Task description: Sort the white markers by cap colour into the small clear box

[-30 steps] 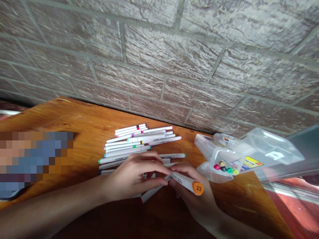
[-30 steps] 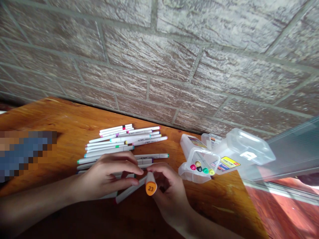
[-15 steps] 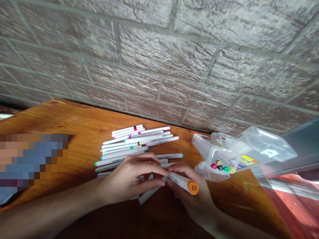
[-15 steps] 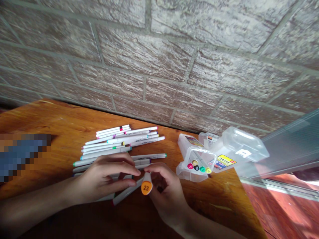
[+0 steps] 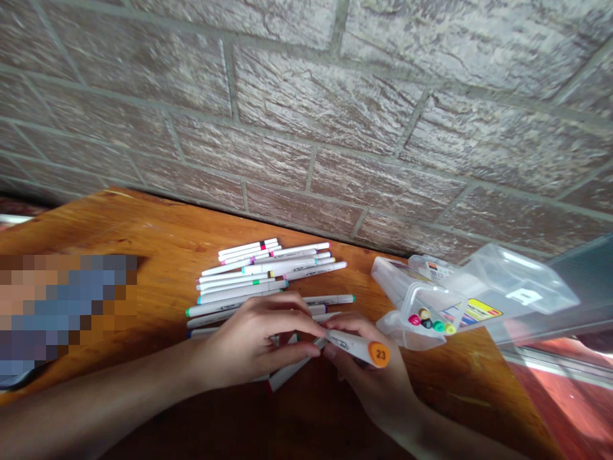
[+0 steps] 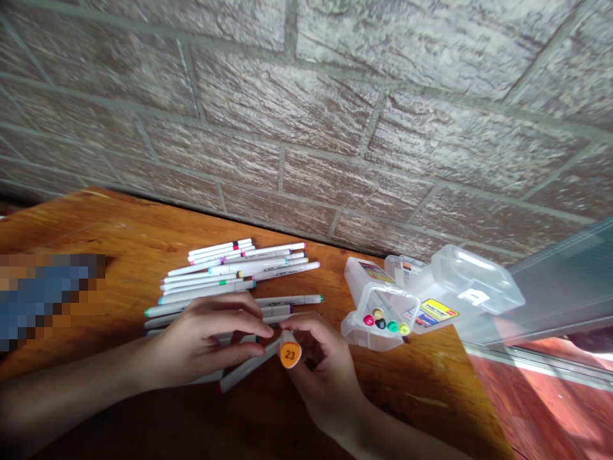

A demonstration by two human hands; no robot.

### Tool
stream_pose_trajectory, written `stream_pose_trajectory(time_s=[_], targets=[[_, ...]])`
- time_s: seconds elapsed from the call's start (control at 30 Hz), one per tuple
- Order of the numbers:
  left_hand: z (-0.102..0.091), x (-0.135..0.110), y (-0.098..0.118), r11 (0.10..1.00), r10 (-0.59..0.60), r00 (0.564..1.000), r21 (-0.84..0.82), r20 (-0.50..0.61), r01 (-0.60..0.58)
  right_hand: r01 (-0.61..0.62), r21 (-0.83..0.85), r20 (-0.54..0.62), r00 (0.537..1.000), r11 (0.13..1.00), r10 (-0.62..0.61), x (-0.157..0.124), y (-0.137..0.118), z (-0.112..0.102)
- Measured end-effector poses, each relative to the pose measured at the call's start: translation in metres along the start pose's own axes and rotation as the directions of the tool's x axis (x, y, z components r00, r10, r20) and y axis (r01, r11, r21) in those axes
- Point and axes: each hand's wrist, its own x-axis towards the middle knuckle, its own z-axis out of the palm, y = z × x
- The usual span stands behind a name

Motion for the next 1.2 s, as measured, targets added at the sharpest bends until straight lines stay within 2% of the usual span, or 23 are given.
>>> stream_pose_trajectory(time_s=[0.23,0.37,0.53,0.7,0.83,0.97,1.07,1.2], targets=[[-0.001,0.001,0.001,1.0,-0.028,1.0,-0.003,0.011,0.028,0.036,-0.027,-0.003,0.999,0.999,-0.036,0.001,0.001,0.001],[-0.001,0.0,0.003,0.989,-0.137,0.991,-0.052,0.015,0.137,0.011,-0.03,0.033,0.999,1.0,-0.01,0.001,0.003,0.001],[-0.001,0.0,0.007,0.932,-0.314,0.949,-0.19,0.006,0.31,0.044,-0.067,0.052,0.998,0.997,-0.041,-0.001,0.003,-0.002],[0.001,0.002,0.006,0.832,-0.438,0.898,-0.397,-0.041,0.387,0.073,-0.095,0.074,0.995,0.993,-0.066,-0.001,0.0,-0.002],[0.002,0.004,0.002,0.731,-0.517,0.856,-0.52,0.001,0.442,0.124,-0.109,0.074,0.99,0.986,-0.117,-0.001,-0.003,-0.003],[-0.002,0.005,0.002,0.709,-0.531,0.847,-0.555,-0.015,0.434,0.222,-0.205,-0.058,0.969,0.953,-0.238,-0.004,-0.01,-0.005],[-0.008,0.006,0.003,0.74,-0.513,0.858,-0.508,0.0,0.442,0.254,-0.224,-0.191,0.935,0.941,-0.298,-0.004,-0.017,-0.007],[-0.011,0.004,0.0,0.812,-0.469,0.882,-0.374,0.039,0.448,0.249,-0.21,-0.275,0.913,0.945,-0.301,-0.003,-0.025,-0.007]])
